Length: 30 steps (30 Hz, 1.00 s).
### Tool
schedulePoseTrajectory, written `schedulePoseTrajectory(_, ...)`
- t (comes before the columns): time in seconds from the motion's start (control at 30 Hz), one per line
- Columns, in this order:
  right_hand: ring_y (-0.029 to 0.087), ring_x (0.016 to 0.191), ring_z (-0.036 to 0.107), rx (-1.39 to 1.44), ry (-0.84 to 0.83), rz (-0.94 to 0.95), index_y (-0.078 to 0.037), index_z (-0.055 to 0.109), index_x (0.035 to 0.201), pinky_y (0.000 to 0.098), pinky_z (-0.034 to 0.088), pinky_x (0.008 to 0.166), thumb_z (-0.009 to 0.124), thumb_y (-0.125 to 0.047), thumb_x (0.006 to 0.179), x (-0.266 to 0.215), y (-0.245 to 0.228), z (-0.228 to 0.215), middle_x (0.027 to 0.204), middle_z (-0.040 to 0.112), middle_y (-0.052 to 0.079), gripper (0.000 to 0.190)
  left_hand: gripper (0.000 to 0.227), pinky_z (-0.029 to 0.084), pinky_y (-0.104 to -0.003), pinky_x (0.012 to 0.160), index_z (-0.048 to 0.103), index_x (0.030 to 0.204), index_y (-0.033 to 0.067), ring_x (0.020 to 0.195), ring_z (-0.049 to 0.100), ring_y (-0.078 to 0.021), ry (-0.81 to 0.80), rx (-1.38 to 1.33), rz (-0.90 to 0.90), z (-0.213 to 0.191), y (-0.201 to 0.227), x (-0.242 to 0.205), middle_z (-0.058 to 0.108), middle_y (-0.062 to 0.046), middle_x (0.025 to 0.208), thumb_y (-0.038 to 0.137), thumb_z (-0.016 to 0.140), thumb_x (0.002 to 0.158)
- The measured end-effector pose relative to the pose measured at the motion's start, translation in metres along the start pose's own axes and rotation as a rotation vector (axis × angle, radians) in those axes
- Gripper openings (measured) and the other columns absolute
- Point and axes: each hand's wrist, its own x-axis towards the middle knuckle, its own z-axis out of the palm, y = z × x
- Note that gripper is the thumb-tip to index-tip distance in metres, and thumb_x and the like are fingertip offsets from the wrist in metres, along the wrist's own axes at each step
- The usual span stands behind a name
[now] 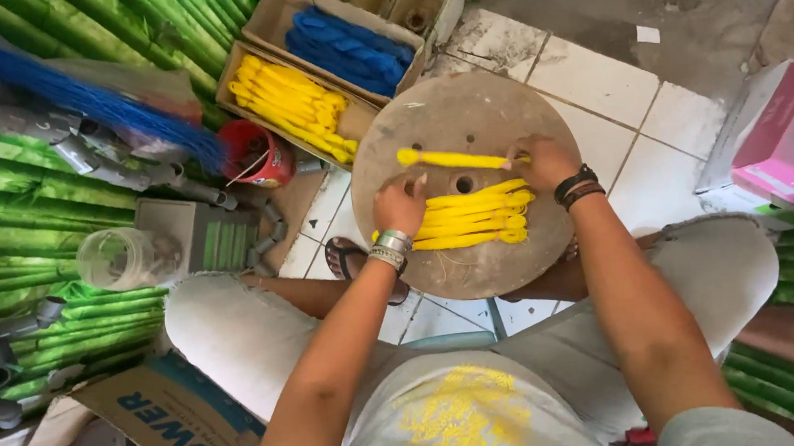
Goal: Organizing and sorting yellow flexible strips from a box onto a circular wooden platform.
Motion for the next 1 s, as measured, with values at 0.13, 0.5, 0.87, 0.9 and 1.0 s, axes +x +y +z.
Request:
schedulePoseTrajectory(0.13, 0.038, 0.115, 0.068, 0.126, -0.040, -0.002, -0.017, 0.068, 0.126, 0.0498, 0.057, 0.093, 0.063, -0.032, 0.103, -0.014, -0.019, -0.017, 0.122, 0.070, 0.014, 0.028, 0.053, 0.058, -0.049, 0.096, 0.075, 0.118, 0.0065, 0.115, 0.070, -0.0381, -0.082, -0.120, -0.143, -0.005, 0.022, 0.010, 0.075, -0.017, 0.117, 0.052, 0.057, 0.100)
schedulePoseTrajectory(0.5, 0.012, 0.078, 0.064, 0.935, -0.162, -0.089, 0.002, 0.063, 0.128, 0.0269, 0.057, 0.070, 0.067, -0.015, 0.103, -0.005, -0.012, -0.011, 0.102, 0.066, 0.011, 0.031, 0.023, 0.052, -0.024, 0.056, 0.069, 0.100, 0.0035, 0.060, 0.066, -0.0153, 0.014, -1.284, -0.336, -0.064, 0.086, 0.010, 0.074, -0.013, 0.085, 0.026, 0.064, 0.104)
schedulePoseTrajectory(0.87, 0.015, 0.076, 0.071, 1.640, -0.170, 0.114, -0.013, 0.063, 0.129, 0.0299, 0.060, 0.070, 0.066, -0.015, 0.102, 0.045, 0.016, 0.049, 0.100, 0.071, 0.006, 0.027, 0.023, 0.053, -0.033, 0.060, 0.073, 0.109, 0.0041, 0.070, 0.065, -0.0170, -0.025, -0.748, 0.069, -0.059, 0.066, -0.008, 0.069, -0.011, 0.083, 0.025, 0.066, 0.101)
schedulePoseTrajectory(0.9, 0.020, 0.078, 0.074, 1.833, -0.156, 0.145, -0.016, 0.064, 0.127, 0.0336, 0.062, 0.073, 0.070, -0.011, 0.099, 0.062, 0.018, 0.053, 0.099, 0.074, 0.007, 0.028, 0.020, 0.055, -0.041, 0.066, 0.074, 0.108, -0.0001, 0.077, 0.067, -0.0229, -0.038, -0.625, 0.205, -0.050, 0.060, -0.006, 0.071, -0.019, 0.084, 0.017, 0.069, 0.097)
schedulePoseTrajectory(1.0, 0.026, 0.088, 0.076, 1.930, -0.146, 0.077, -0.027, 0.060, 0.128, 0.0412, 0.063, 0.076, 0.071, -0.010, 0.096, 0.077, -0.013, 0.041, 0.107, 0.076, 0.011, 0.038, 0.032, 0.056, -0.045, 0.094, 0.074, 0.120, 0.0054, 0.106, 0.072, -0.0372, -0.095, -0.436, 0.659, -0.040, 0.043, -0.019, 0.076, -0.020, 0.108, 0.010, 0.070, 0.088)
